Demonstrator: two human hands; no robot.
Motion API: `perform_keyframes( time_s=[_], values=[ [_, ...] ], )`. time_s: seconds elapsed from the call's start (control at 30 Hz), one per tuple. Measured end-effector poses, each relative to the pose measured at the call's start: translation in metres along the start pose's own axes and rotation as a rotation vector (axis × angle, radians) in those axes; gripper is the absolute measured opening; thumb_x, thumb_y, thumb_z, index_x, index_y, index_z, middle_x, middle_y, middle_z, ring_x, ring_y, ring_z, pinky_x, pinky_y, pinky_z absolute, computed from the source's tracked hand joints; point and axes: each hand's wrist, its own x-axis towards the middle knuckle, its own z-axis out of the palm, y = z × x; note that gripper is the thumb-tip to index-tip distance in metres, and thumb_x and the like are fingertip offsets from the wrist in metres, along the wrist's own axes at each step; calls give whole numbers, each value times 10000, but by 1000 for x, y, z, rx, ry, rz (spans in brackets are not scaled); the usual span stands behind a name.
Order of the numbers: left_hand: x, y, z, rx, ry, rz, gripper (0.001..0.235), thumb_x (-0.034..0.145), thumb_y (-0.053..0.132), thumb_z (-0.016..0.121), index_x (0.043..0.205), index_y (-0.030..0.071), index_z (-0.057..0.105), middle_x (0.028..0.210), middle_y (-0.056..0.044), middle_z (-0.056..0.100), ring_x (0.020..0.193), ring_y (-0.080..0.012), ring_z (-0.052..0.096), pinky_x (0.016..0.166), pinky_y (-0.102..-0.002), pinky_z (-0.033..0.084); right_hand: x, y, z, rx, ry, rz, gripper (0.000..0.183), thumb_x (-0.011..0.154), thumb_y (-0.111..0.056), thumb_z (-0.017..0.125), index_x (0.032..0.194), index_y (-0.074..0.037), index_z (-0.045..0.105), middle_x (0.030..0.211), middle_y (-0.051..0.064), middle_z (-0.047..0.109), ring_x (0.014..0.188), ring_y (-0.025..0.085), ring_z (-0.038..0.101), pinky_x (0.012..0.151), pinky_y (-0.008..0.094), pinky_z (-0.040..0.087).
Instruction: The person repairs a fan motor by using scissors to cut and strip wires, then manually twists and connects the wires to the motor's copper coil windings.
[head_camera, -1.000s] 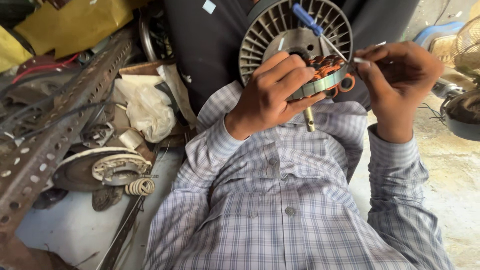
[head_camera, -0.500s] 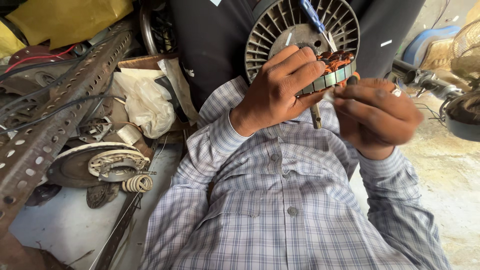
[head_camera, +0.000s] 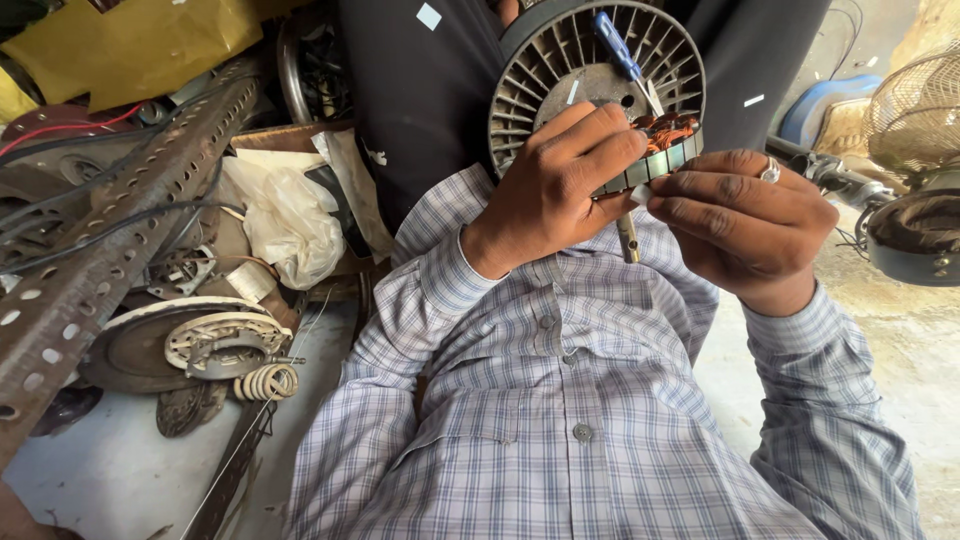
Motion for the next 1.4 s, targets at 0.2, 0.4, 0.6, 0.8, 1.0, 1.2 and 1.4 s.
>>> perform_keyframes(
  time_s=[0.2,0.4,0.6,0.8,1.0,1.2,1.4],
  values=[
    [-2,-2,2,-12,-4,-3,492,842,201,917,1177,7,614,1131,-107,596,993,-246,620,839,-363,577,12,-9,-5,-9,-75,60,97,803,95,800,869,31,768,842,158,747,788,272,743,705,351,619],
    [-4,-3,5,-11,12,-4,507,844,229,934,1175,7,620,1152,-113,607,994,-235,626,839,-349,582,9,-8,0,38,-27,98,95,832,98,800,864,17,761,843,147,745,771,263,743,683,329,605],
    [-3,-2,4,4,15,-6,525,822,240,927,1178,12,615,1167,-119,605,1013,-241,634,855,-356,591,9,-16,4,-58,-25,58,98,818,97,809,864,24,762,834,151,747,775,276,745,667,327,607],
    [-3,-1,4,14,-1,-15,522,821,196,920,1199,11,611,1188,-114,605,1049,-249,636,894,-355,594,12,-16,1,-93,-72,27,136,797,116,774,896,23,780,847,145,750,790,273,750,675,332,618],
    [-3,3,0,19,23,-26,531,853,223,905,1225,-4,602,1221,-141,599,1072,-274,632,912,-388,582,20,-22,-1,-133,-128,19,169,770,105,762,916,23,784,873,150,750,829,277,739,695,348,611],
    [-2,1,-1,30,51,14,501,888,193,865,1254,-10,590,1245,-153,595,1075,-279,627,906,-389,577,16,-18,6,-118,-82,0,164,788,117,783,922,24,782,826,137,726,797,255,725,661,315,588],
    [-2,-2,-1,26,59,-3,439,918,136,835,1253,-9,590,1220,-143,614,1037,-273,627,880,-394,562,1,-7,12,-90,-46,19,123,863,59,843,972,25,798,863,114,725,831,245,726,656,296,581]
  ],
)
